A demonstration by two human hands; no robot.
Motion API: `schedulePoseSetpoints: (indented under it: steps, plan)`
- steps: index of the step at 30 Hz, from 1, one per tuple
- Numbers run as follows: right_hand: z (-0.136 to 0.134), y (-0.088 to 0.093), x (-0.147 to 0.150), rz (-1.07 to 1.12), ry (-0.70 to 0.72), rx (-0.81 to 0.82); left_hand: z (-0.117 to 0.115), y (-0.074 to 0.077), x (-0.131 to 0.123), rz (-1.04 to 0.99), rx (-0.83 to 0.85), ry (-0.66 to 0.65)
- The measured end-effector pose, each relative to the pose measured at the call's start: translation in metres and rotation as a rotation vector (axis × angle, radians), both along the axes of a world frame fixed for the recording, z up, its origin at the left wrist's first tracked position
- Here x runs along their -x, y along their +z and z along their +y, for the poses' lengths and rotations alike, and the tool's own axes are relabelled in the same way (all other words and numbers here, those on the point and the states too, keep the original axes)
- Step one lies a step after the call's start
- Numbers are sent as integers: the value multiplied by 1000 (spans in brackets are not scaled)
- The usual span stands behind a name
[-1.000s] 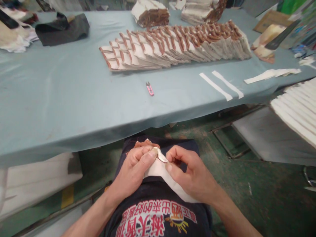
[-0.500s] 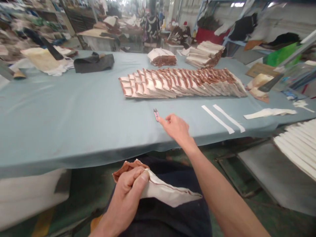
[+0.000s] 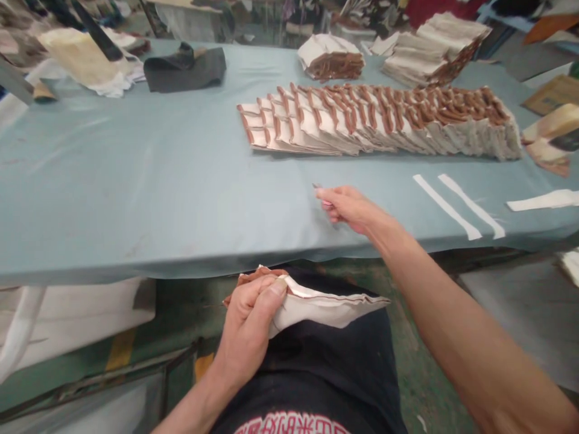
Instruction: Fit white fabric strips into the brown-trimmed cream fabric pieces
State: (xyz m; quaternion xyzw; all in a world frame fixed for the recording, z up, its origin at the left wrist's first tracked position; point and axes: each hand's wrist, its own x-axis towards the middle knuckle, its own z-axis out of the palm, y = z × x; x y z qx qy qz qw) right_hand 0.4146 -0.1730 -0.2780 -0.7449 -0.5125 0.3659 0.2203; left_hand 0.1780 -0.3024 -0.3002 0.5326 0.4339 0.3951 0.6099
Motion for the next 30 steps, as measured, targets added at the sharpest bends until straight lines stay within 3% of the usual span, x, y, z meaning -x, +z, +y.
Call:
schedulePoseSetpoints:
  steps: [2, 4, 6, 7, 9, 14, 21, 30]
  plan:
    - [-46, 19, 3, 144, -21, -89, 1, -1, -2, -8, -24, 5]
    - [-100, 35, 13, 534, -88, -195, 1, 0, -6, 18, -87, 13]
    - [-151, 45, 30, 744, -124, -118, 1, 2, -11, 63, -164, 24]
    - [-172, 47, 41, 795, -164, -3, 0, 2, -14, 83, -193, 26]
    - [-199, 48, 63, 840, -159, 106, -2, 3, -19, 112, -218, 26]
    - [-210, 41, 89, 964, -133, 187, -12, 5, -27, 149, -245, -10]
    - [-216, 28, 89, 1038, -171, 75, -23, 12, -34, 132, -326, -45]
    - [-222, 30, 93, 1017, -168, 74, -29, 13, -34, 161, -316, -14]
